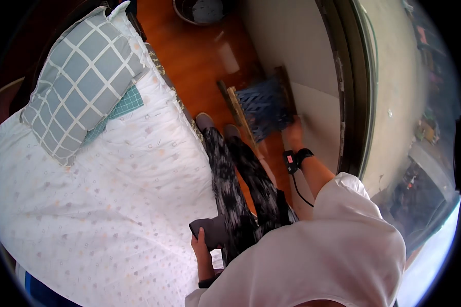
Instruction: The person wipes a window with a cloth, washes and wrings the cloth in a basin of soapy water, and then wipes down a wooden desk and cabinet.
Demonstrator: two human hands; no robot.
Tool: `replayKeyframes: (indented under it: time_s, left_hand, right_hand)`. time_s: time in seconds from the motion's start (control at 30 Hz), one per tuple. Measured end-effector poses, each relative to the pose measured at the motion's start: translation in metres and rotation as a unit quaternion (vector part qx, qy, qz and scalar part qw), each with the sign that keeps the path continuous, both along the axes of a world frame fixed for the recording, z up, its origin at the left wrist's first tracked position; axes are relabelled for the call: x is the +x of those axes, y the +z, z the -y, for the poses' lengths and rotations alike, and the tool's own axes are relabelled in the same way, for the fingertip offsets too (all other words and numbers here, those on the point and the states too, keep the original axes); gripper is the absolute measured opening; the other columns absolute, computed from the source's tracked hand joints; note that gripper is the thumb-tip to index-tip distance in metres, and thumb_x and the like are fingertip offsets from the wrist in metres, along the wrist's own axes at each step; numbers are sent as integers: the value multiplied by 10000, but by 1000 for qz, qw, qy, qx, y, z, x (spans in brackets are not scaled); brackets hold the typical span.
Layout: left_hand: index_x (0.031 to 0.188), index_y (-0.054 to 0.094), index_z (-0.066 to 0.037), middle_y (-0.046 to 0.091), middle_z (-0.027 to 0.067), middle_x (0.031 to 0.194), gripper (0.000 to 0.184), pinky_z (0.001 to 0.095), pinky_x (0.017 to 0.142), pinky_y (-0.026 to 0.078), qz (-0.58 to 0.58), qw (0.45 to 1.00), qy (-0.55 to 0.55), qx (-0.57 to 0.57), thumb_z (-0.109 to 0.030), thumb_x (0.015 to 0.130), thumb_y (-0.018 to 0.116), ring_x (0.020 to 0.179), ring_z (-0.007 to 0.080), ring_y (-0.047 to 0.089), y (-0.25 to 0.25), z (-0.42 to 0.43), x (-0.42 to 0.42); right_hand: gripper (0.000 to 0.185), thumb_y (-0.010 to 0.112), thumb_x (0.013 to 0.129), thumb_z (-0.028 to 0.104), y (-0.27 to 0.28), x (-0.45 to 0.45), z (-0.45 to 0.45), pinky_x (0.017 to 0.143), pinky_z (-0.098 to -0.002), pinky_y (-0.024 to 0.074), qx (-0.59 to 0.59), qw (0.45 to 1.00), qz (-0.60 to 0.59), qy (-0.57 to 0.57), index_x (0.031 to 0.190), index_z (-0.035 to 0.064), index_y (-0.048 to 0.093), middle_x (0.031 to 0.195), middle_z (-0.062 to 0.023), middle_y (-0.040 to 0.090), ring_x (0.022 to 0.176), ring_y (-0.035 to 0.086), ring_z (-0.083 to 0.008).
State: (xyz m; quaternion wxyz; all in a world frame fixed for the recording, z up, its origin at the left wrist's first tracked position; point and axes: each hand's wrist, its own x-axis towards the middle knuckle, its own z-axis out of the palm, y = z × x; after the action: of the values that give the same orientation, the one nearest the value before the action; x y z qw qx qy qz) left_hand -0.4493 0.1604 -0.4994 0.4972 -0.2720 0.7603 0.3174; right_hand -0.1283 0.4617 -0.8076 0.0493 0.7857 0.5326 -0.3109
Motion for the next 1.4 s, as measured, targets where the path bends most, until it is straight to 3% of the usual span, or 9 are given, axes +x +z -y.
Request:
replayKeyframes:
  time_s: [0.2, 0.37, 0.43, 0.63, 0.9, 1.07, 1.2, 1.3, 1.4]
  left_hand:
    - [1088, 579, 45, 619, 54, 986, 355, 254, 786, 439, -80, 978, -150, 120, -253, 896, 587, 868, 105, 547, -13, -83, -17]
    - [1035, 602, 23, 644, 80, 870, 337, 266, 747, 450, -107, 956, -216, 170, -279, 887, 587, 800, 143, 584, 12, -146, -23]
    - [970, 612, 4, 627, 119, 818, 282, 292, 726, 458, -354, 849, -345, 187, -263, 882, 587, 765, 240, 606, 19, -153, -30]
    - [997, 609, 17, 625, 113, 838, 286, 278, 713, 453, -276, 886, -330, 172, -250, 903, 566, 783, 179, 593, 61, -167, -92]
    - [1081, 583, 26, 634, 89, 941, 397, 279, 744, 468, -292, 905, -97, 293, -333, 948, 480, 813, 164, 585, 89, -249, -130]
    - [1041, 593, 18, 650, 182, 878, 373, 346, 698, 483, -345, 875, -184, 285, -326, 926, 504, 771, 282, 628, 111, -338, -150]
    - [1070, 614, -55, 638, 210, 873, 345, 377, 694, 488, -273, 860, -339, 266, -339, 881, 563, 810, 372, 620, 81, -429, -162]
    - [914, 616, -49, 633, 191, 813, 304, 405, 634, 477, -364, 792, -415, 262, -346, 851, 601, 736, 375, 606, 66, -483, -166]
    - [799, 579, -51, 615, 143, 750, 269, 387, 579, 457, -387, 754, -460, 265, -313, 841, 623, 684, 355, 588, 54, -526, -189]
  right_hand:
    - [585, 635, 852, 269, 164, -151, 37, 965, -316, 391, -315, 813, -487, -63, 1313, 28, 367, 1262, -112, 494, 1169, 472, -211]
    - [536, 645, 846, 324, 274, -227, 34, 975, -298, 354, -447, 752, -485, 7, 1268, 52, 456, 1185, -84, 526, 1126, 460, -174]
    - [487, 684, 818, 295, 299, -239, 24, 936, -273, 380, -411, 768, -492, -18, 1197, 43, 510, 1113, -61, 560, 1056, 496, -149]
    - [223, 756, 752, 183, 370, -269, -15, 782, -218, 421, -301, 811, -502, -3, 859, 56, 607, 870, -3, 601, 832, 545, -77]
    - [497, 728, 778, 214, 401, -314, -83, 742, -227, 423, -126, 845, -506, 121, 1164, 56, 458, 845, -30, 600, 797, 539, -94]
    - [621, 691, 798, 187, 398, -350, -158, 926, -310, 412, -65, 884, -436, 152, 1323, 104, 369, 1211, -127, 527, 1107, 522, -214]
    - [540, 593, 766, 48, 377, -375, -245, 1050, -427, 312, 27, 766, -444, 463, 1286, 107, 460, 1418, -125, 342, 1294, 334, -320]
    - [323, 625, 739, 162, 354, -382, -300, 900, -418, 412, -160, 782, -353, 489, 1034, 39, 575, 1064, -167, 596, 1069, 505, -337]
    - [340, 646, 721, 223, 328, -371, -330, 855, -400, 438, -34, 825, -313, 469, 986, 24, 568, 882, -174, 622, 908, 573, -363]
